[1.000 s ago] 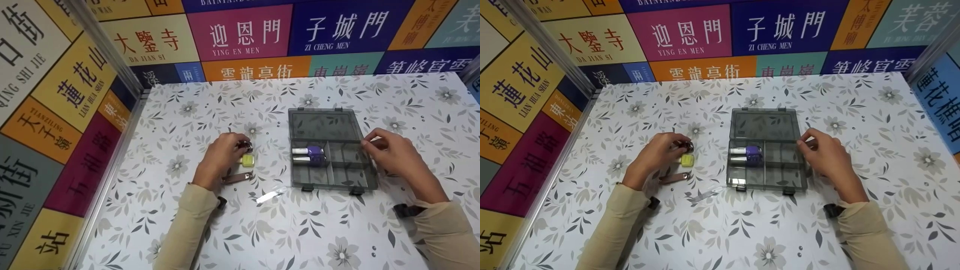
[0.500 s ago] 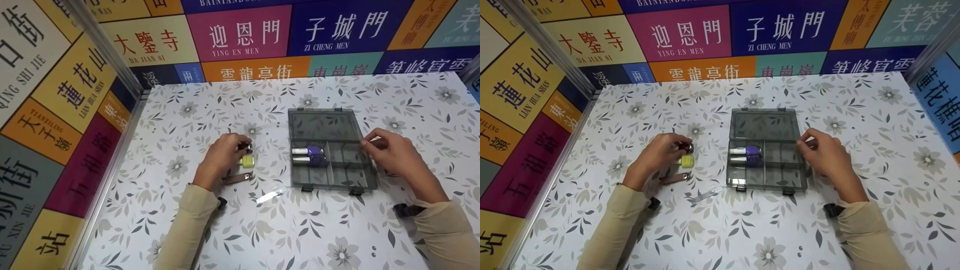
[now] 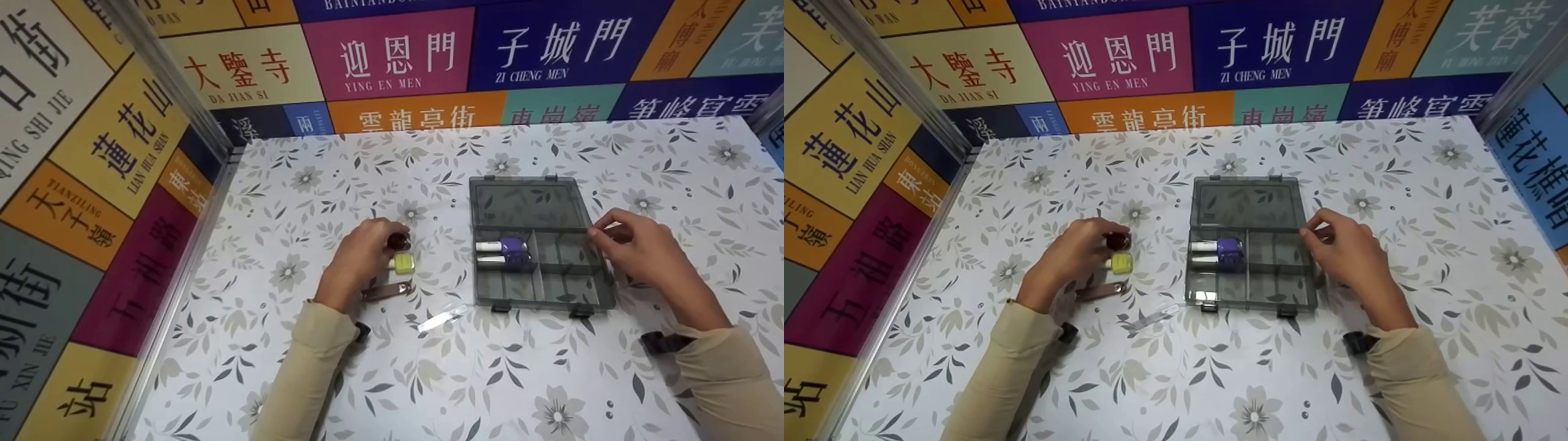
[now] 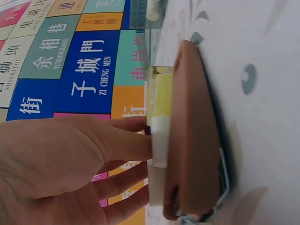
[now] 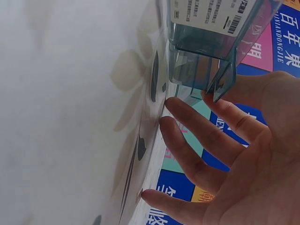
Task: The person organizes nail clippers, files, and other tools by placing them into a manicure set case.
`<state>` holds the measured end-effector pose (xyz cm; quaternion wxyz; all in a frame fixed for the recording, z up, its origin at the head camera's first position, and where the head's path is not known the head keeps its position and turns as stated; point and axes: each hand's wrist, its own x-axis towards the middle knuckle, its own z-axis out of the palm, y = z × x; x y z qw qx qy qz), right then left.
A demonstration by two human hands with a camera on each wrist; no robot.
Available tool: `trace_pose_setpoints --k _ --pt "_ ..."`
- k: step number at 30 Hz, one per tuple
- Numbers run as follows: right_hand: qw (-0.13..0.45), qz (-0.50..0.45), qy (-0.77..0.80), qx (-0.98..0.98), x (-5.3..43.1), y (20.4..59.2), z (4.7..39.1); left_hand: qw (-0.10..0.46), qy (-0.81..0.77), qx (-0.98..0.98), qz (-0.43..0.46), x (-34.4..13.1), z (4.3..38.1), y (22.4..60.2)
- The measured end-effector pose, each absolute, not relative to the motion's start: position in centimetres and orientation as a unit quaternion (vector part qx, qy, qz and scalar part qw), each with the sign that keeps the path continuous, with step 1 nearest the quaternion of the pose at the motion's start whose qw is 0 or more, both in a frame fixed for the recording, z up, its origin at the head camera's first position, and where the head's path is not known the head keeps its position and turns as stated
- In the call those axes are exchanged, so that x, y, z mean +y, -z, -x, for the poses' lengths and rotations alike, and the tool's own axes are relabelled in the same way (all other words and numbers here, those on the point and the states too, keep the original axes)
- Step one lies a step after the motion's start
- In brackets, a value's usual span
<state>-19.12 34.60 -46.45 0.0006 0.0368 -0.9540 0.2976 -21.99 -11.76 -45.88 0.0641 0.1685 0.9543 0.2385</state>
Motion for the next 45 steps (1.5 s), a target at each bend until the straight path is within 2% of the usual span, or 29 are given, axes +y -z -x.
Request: trace_pose_setpoints --k 8,20,35,45 --pt "0.003 -0.033 -0.295 -0.955 34.5 46.6 19.1 0.040 -0.230 0.955 -0.183 -11.8 22.0 46.1" --pt "-0.050 -0.030 -0.324 -0.944 35.3 46.1 19.0 0.030 -0.225 0.955 -0.191 -11.6 22.1 46.2" --pt "-0.020 -0.031 -0.305 -0.951 34.9 46.4 19.2 0.016 -0.255 0.939 -0.229 -10.2 20.9 44.2" --pt "-0.018 -0.029 -0.306 -0.952 34.9 46.5 19.1 -0.030 -0.233 0.927 -0.294 -7.2 19.2 42.0"
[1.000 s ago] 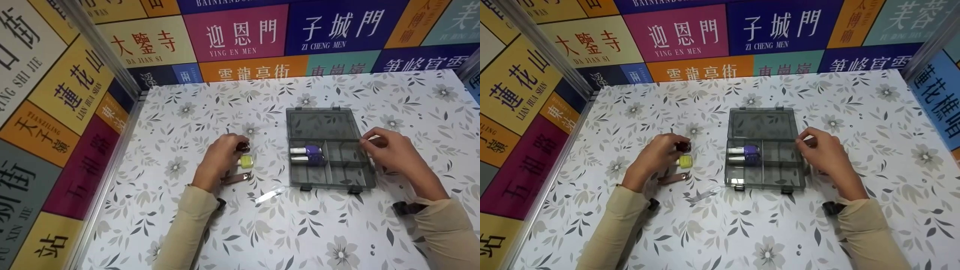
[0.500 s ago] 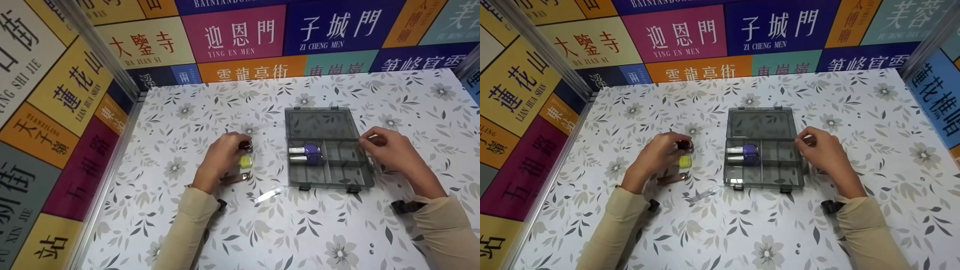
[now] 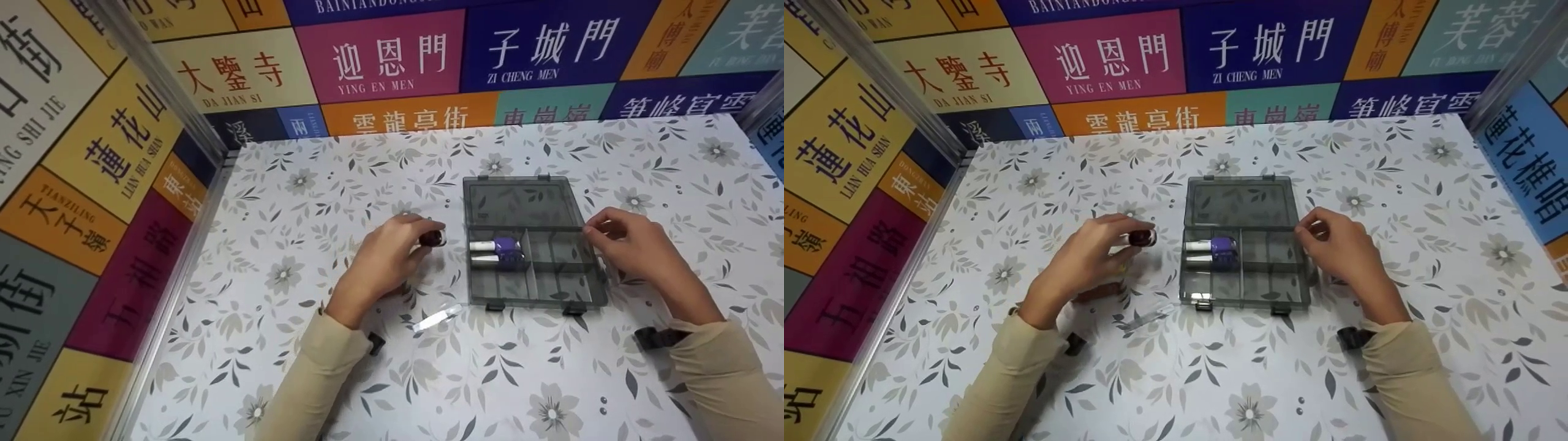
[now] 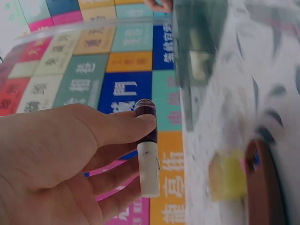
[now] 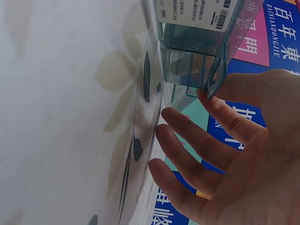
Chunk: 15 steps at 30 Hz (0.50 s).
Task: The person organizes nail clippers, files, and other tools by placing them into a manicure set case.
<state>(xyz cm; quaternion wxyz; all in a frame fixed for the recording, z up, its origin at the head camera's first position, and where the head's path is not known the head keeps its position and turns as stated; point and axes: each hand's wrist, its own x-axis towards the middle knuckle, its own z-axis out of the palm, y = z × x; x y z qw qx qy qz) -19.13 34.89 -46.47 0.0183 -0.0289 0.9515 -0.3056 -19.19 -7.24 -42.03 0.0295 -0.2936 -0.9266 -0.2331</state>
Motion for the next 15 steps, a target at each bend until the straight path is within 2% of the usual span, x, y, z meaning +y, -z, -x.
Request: trace_pose_setpoints --k 15 --pt "0.024 0.025 0.311 0.950 34.7 46.4 19.1 0.067 0.197 -0.913 0.350 -3.5 18.0 41.2"
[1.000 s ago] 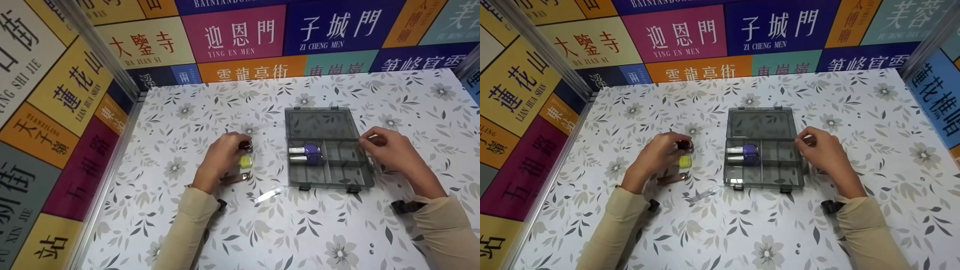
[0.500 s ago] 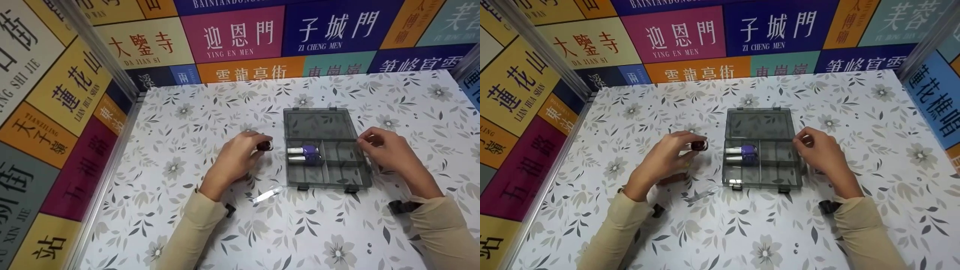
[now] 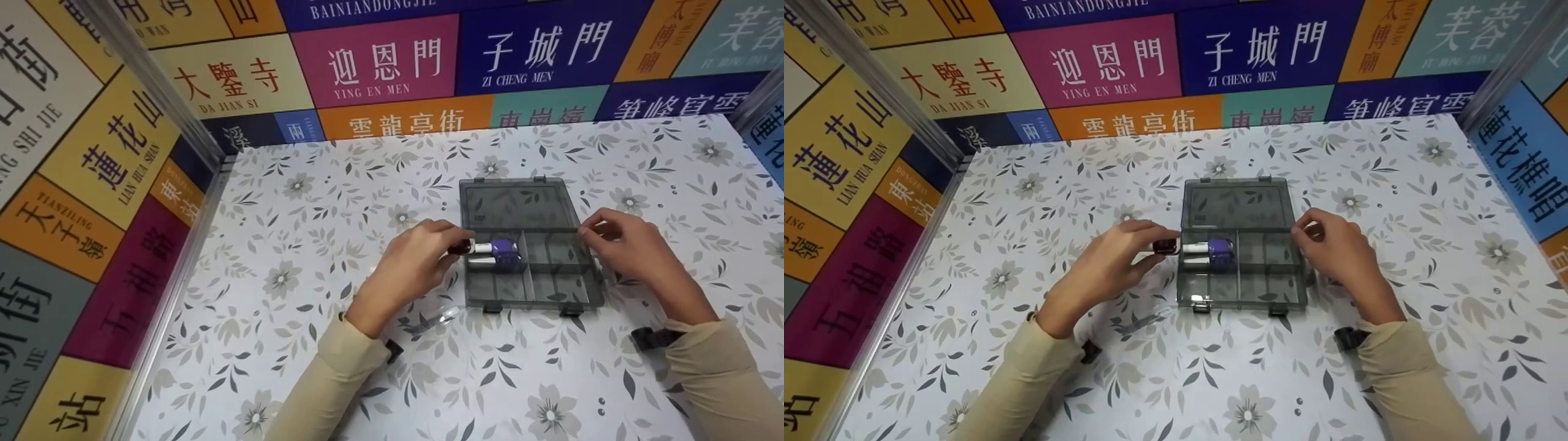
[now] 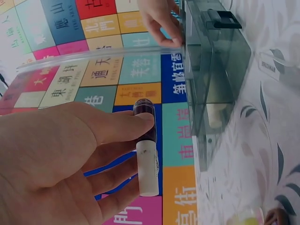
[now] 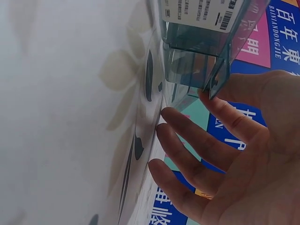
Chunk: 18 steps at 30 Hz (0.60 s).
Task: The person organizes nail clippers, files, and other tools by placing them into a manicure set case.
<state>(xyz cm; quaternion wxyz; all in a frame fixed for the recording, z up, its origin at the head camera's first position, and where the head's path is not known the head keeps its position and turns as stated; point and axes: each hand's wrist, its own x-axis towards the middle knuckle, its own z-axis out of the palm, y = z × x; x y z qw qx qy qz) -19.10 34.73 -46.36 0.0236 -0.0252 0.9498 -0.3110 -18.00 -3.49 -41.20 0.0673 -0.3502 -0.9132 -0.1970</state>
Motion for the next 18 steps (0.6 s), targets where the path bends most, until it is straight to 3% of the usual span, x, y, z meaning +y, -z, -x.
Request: trace_pose_setpoints --k 18 --pt "0.010 0.032 0.318 0.947 34.8 46.5 19.0 0.032 0.170 -0.909 0.380 2.7 18.7 42.1"
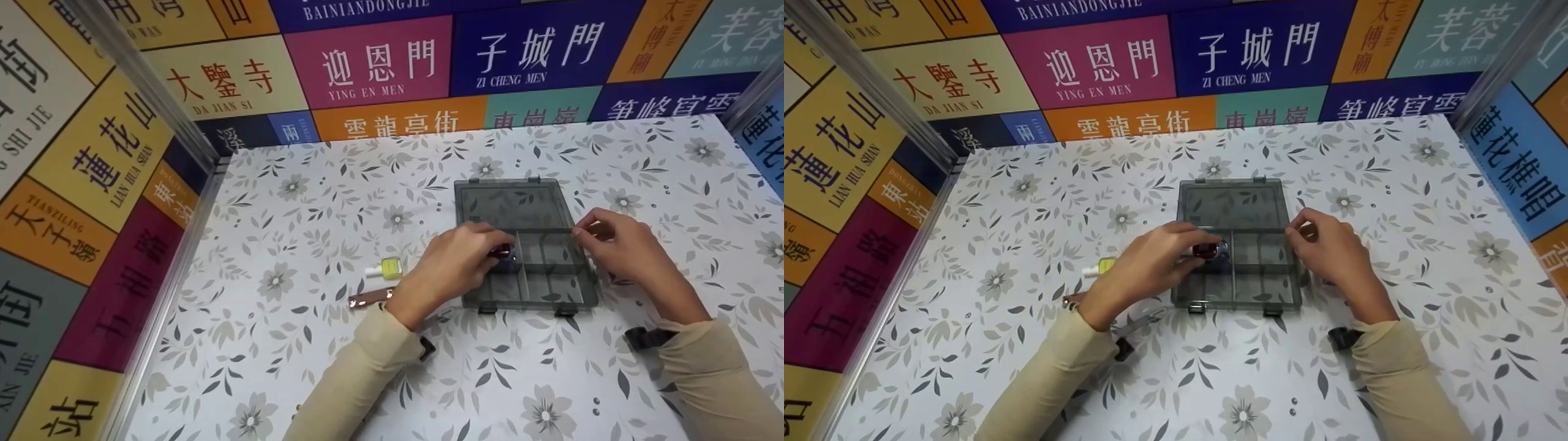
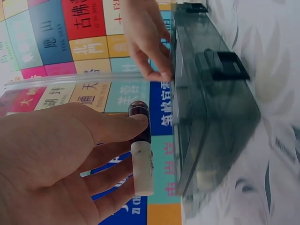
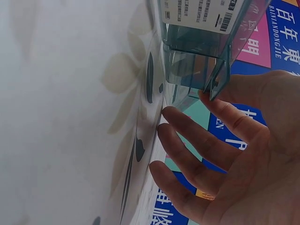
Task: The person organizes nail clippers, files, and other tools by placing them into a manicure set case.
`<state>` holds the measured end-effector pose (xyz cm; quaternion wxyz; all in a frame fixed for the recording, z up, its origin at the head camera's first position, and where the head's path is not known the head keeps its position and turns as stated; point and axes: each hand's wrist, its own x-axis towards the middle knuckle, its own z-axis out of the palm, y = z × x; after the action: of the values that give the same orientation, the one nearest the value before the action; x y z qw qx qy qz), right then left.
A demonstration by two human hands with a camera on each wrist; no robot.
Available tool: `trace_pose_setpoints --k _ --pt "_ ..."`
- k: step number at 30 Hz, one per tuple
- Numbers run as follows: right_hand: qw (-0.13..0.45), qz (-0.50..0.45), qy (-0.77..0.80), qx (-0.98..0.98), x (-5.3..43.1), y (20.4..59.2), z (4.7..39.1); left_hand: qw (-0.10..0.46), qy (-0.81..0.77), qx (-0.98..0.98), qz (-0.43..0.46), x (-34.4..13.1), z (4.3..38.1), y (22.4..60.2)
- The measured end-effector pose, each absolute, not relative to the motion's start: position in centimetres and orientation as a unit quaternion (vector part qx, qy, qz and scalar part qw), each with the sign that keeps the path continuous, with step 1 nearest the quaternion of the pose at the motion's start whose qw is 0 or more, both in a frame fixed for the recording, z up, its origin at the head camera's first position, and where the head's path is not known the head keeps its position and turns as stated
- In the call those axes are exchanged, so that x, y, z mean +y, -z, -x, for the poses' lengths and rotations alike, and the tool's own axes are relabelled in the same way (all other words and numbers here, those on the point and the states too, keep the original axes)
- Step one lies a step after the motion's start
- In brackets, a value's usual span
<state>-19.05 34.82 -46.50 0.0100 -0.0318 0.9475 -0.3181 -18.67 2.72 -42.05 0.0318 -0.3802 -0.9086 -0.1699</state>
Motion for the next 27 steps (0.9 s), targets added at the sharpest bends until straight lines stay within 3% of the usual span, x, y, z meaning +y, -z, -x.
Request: trace_pose_setpoints --k 27 --pt "0.005 0.033 0.318 0.947 34.7 46.2 18.9 -0.012 0.221 -0.901 0.374 11.0 20.6 43.8"
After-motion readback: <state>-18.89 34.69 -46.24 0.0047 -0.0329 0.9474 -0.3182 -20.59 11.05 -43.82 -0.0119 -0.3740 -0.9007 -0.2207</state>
